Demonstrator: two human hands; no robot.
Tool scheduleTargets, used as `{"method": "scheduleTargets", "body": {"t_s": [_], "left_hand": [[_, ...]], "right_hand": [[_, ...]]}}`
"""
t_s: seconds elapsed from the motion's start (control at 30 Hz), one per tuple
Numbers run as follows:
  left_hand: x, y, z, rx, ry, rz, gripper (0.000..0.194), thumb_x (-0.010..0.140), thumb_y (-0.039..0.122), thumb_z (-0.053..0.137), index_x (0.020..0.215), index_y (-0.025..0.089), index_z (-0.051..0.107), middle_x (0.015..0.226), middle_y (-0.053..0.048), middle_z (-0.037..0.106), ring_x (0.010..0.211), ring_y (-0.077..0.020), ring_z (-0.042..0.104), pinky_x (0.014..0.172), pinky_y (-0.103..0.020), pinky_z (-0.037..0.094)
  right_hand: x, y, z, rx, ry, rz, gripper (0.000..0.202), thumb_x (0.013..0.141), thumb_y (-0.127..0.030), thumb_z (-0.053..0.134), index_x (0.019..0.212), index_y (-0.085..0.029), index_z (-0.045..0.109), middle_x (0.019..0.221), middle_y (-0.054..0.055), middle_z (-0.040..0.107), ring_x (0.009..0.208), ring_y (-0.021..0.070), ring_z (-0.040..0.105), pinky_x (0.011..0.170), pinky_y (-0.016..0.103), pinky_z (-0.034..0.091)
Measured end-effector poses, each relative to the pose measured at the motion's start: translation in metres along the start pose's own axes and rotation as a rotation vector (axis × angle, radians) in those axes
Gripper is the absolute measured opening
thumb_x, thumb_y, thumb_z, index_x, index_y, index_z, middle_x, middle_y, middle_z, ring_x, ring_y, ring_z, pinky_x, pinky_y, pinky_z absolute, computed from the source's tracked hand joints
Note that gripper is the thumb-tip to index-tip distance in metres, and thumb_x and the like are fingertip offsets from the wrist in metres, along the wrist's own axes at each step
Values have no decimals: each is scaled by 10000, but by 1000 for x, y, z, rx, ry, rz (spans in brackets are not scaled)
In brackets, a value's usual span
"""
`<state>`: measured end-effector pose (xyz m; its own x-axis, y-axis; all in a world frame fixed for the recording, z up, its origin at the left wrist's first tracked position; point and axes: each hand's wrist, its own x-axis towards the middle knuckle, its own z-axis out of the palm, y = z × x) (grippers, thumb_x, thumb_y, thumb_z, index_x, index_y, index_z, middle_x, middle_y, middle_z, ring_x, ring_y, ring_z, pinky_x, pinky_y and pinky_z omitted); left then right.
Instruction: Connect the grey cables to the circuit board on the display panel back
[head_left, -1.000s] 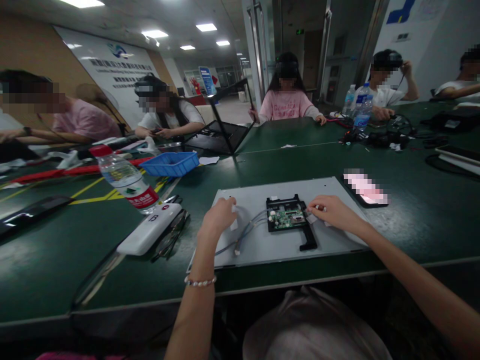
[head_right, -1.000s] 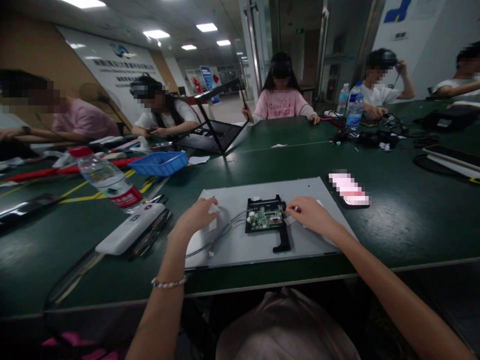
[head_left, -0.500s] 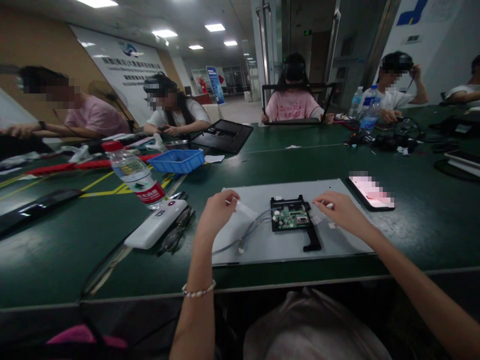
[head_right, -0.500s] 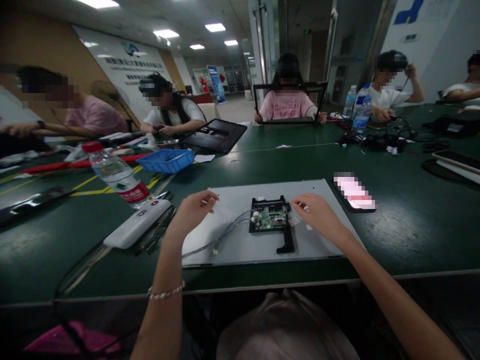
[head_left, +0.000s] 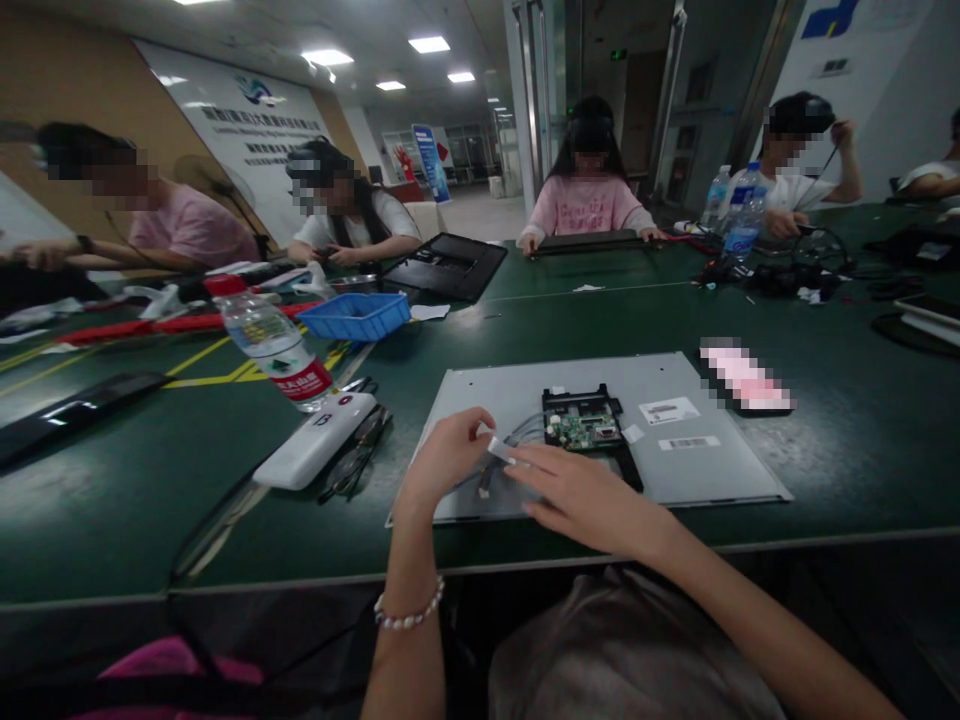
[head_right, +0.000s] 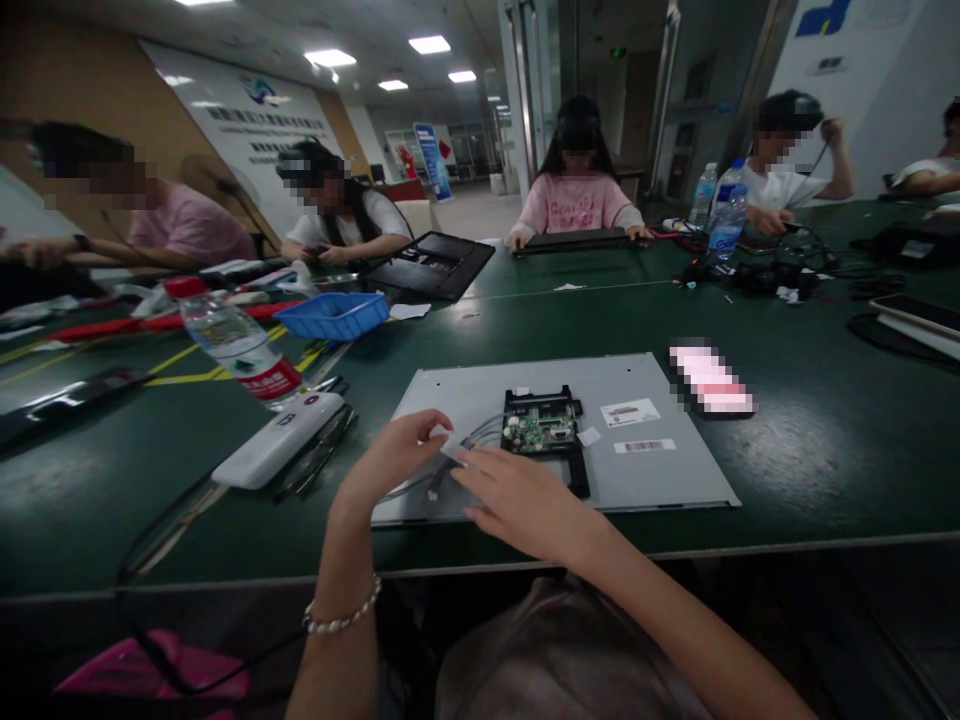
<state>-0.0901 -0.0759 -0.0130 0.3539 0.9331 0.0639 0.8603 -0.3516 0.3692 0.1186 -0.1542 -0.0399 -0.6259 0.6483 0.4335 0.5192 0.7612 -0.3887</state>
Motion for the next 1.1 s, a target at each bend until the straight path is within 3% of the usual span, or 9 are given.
{"method": "scheduleTargets", "body": {"t_s": [0.07,0.17,0.27,0.37,0.47,0.67,0.87,1.1], "left_hand": [[-1,-1,3,1,12,-19,278,805,257,475,1023,192,634,794,-19,621,734,-171,584,720,-275,449],[-8,5,4,-27,99,-32,392,806,260,506,1187,179,561,1090,-75,611,900,-189,608,833,-306,470],[-24,21,5,55,343,-50,401,839,246,499,1233,180,521,1243,-100,528,1095,-229,547,960,-365,427],[-42,42,11,192,523,-79,248,880,219,458,1083,197,599,1133,-93,560,1072,-251,535,957,-397,422],[-51,54,24,285,463,-64,187,885,193,449,919,200,633,1002,-81,591,963,-253,552,889,-397,448],[-43,49,46,244,360,-64,178,880,188,463,933,198,632,1021,-79,617,953,-250,558,859,-389,463],[-41,40,52,202,346,-27,181,870,149,462,984,198,594,1059,-79,620,980,-243,566,863,-373,455],[-46,52,50,301,231,-79,177,919,155,410,1040,183,537,987,-70,645,921,-222,614,804,-323,449]], "right_hand": [[2,-3,10,-20,-27,-31,424,912,-264,509,1318,-145,477,1395,150,481,1326,248,400,1083,415,370],[2,-4,20,-32,-22,-21,388,908,-280,523,1275,-155,503,1338,152,528,1302,263,429,1053,428,401],[-1,-4,23,-22,-11,8,343,911,-283,524,1235,-172,528,1290,142,557,1238,263,491,1012,427,439],[-4,-6,24,1,2,27,317,912,-270,520,1216,-185,542,1269,124,570,1195,255,524,997,421,454],[-7,-7,23,40,29,42,319,916,-259,513,1227,-193,540,1262,106,583,1199,240,522,1021,411,441],[-10,-8,24,33,87,86,310,925,-272,490,1204,-162,565,1269,115,594,1238,234,491,1089,419,376],[-10,-9,25,21,73,108,279,923,-248,487,1170,-165,588,1226,100,626,1150,230,560,1053,411,410],[-11,-7,24,-5,62,98,222,932,-225,466,1084,-165,616,1103,86,679,1054,207,608,1027,387,421]]}}
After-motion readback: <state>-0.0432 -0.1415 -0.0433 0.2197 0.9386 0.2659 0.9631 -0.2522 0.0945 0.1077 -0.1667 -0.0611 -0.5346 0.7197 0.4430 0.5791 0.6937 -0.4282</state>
